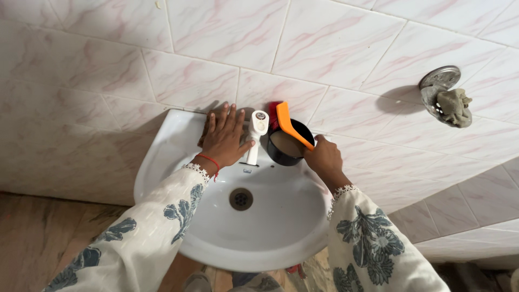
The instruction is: The person scrubs the inside of a white bathroom sink and the surrounding tiled wall using an orange scrub brush and a brown cloth. They move a black cup and the cloth around the sink to access different areas while scrubbing.
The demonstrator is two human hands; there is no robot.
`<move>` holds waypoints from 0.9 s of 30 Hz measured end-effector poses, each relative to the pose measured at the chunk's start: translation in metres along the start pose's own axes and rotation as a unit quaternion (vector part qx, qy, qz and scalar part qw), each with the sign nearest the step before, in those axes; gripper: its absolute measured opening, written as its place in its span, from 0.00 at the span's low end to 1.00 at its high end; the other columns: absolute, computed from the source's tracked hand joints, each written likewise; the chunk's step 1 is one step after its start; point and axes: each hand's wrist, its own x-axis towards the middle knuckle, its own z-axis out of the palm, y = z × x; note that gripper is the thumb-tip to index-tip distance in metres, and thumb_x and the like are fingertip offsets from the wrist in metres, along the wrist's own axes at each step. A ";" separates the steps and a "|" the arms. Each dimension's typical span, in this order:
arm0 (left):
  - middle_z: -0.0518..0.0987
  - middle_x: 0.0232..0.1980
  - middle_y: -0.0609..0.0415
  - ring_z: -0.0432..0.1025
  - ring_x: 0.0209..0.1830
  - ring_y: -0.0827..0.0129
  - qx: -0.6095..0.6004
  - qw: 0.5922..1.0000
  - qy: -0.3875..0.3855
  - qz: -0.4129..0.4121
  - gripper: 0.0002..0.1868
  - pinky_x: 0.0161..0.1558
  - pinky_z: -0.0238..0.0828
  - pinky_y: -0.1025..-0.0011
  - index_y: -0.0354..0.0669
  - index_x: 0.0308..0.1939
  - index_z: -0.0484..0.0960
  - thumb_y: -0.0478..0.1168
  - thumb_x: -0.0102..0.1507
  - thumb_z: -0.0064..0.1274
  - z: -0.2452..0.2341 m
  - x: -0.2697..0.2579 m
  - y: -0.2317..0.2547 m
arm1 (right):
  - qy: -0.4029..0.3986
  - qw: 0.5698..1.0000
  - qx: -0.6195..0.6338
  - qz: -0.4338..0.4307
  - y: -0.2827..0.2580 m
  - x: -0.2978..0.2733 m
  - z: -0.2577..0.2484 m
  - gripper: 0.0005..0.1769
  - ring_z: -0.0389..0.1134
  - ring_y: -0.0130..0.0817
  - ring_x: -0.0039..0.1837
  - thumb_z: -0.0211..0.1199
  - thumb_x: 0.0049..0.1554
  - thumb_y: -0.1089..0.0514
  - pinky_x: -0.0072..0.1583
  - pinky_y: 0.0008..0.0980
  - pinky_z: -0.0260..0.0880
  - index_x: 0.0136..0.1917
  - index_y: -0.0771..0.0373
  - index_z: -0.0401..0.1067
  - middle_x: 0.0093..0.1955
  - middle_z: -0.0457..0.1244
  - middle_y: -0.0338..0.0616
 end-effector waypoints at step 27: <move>0.26 0.86 0.55 0.18 0.85 0.60 0.073 0.960 -0.258 -0.075 0.59 0.79 0.18 0.46 0.59 0.82 0.30 0.61 0.61 0.56 -0.005 -0.034 -0.045 | -0.275 0.949 0.024 -0.154 0.024 -0.036 -0.040 0.21 0.71 0.45 0.48 0.67 0.52 0.57 0.55 0.43 0.69 0.58 0.63 0.69 0.43 0.70 0.53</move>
